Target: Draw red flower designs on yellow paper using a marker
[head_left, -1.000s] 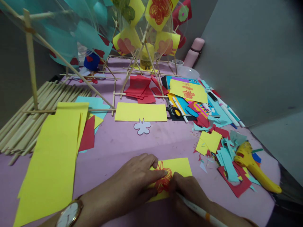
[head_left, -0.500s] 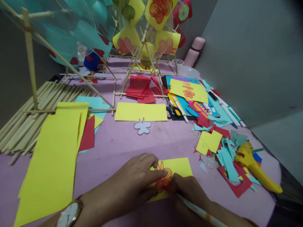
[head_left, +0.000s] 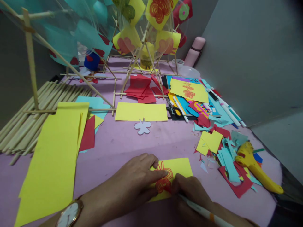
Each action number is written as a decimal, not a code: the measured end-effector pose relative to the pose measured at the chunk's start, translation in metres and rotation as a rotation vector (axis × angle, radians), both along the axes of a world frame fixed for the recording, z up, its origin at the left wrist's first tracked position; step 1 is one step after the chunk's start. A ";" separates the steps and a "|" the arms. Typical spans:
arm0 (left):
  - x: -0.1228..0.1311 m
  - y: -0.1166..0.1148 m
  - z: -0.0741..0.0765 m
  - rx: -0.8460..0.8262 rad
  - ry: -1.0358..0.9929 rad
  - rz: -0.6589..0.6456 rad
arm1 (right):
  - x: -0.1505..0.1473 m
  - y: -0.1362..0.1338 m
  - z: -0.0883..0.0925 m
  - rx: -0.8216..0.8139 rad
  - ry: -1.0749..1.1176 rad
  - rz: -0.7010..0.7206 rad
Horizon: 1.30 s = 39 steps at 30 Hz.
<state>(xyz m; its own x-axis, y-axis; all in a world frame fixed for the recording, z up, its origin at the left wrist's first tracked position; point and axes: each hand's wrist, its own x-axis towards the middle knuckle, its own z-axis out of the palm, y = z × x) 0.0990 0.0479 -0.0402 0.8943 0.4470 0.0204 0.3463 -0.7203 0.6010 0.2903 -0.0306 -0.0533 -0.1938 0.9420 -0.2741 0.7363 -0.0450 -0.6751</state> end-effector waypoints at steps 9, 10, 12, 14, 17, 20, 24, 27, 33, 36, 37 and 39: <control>-0.001 -0.001 0.002 -0.019 0.055 -0.007 | -0.001 0.000 0.006 -0.015 0.071 -0.070; -0.001 0.000 0.002 -0.019 0.060 -0.010 | -0.003 0.000 0.005 0.005 0.065 -0.075; 0.000 0.000 0.002 -0.020 0.067 -0.009 | -0.004 0.000 0.004 0.013 0.040 -0.074; 0.000 0.001 0.002 -0.025 0.073 -0.006 | -0.004 0.000 0.003 -0.024 0.010 -0.067; 0.001 0.001 0.001 -0.019 0.068 -0.013 | -0.002 -0.001 0.003 -0.059 0.016 -0.084; 0.001 0.000 0.002 -0.014 0.068 -0.011 | 0.000 -0.002 0.001 -0.035 0.054 -0.105; 0.000 0.000 0.003 -0.036 0.083 -0.007 | -0.003 -0.002 0.003 0.026 0.093 -0.098; 0.000 0.000 0.002 -0.041 0.088 -0.001 | -0.005 -0.001 0.005 0.029 0.094 -0.094; 0.001 0.000 0.003 -0.066 0.076 0.009 | -0.001 0.000 -0.005 -0.008 0.112 -0.050; 0.000 -0.001 0.009 -0.092 0.083 0.033 | 0.000 -0.001 -0.012 0.029 0.126 -0.065; -0.001 -0.001 0.011 -0.101 0.087 0.043 | -0.001 -0.003 -0.015 0.052 0.131 -0.075; -0.002 0.000 0.015 -0.118 0.102 0.054 | -0.002 -0.006 -0.021 0.109 0.182 -0.064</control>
